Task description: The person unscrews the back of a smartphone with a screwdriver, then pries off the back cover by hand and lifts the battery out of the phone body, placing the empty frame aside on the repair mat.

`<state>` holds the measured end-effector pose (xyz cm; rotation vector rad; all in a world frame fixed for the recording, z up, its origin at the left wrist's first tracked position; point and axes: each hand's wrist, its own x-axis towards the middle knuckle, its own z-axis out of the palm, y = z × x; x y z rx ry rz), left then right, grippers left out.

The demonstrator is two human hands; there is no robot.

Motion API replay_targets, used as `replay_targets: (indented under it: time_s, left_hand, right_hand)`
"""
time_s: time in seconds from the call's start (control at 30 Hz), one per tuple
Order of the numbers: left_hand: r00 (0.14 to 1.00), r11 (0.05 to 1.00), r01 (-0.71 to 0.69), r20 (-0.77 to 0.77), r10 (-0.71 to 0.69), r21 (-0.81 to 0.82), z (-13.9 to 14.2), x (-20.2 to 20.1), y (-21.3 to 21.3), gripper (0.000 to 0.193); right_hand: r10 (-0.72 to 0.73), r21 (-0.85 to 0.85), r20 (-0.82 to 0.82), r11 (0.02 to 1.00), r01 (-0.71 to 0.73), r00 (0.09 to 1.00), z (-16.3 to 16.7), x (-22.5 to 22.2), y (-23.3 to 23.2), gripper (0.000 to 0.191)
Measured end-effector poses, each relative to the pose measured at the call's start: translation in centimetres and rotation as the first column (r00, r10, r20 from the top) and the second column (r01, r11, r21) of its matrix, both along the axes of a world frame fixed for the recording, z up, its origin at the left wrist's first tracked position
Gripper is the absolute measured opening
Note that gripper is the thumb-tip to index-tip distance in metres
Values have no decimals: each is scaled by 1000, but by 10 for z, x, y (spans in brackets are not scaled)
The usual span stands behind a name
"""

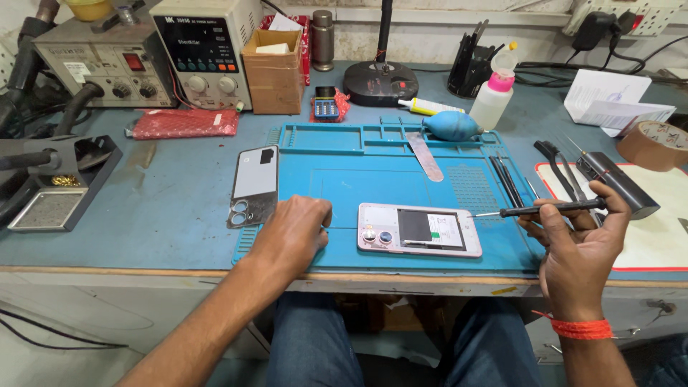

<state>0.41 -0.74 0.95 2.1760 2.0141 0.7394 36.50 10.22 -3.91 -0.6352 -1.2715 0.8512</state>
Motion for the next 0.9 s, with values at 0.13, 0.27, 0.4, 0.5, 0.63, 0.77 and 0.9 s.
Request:
replay_targets:
  time_s: [0.13, 0.27, 0.4, 0.5, 0.63, 0.77, 0.9]
  left_hand:
    - [1000, 1000, 12, -26, -12, 23, -2, -4, -1, 24]
    - [999, 997, -18, 33, 15, 79, -4, -16, 13, 25]
    - [993, 990, -95, 77, 87, 107, -5, -42, 48, 26]
    - [984, 983, -118, 148, 97, 144, -7, -64, 77, 25]
    - [980, 979, -151, 152, 130, 135, -14, -83, 106, 23]
    - [984, 981, -139, 132, 121, 133, -16, -91, 117, 21]
    - [979, 979, -186, 93, 179, 78, -11, -90, 118, 22]
  right_hand:
    - [-6, -7, 9, 1000, 6, 1000, 1, -1, 1, 53]
    - [-13, -9, 13, 1000, 13, 1000, 1, -2, -1, 53]
    - [-23, -23, 26, 999, 24, 999, 3, -2, -2, 57]
    - [-25, -18, 16, 1000, 26, 1000, 4, -3, -2, 58]
    - [-38, -31, 18, 999, 38, 999, 4, -3, -2, 58]
    - [-44, -23, 23, 999, 45, 999, 2, -3, -3, 57]
    - [-39, -30, 12, 999, 40, 999, 2, -2, -3, 57]
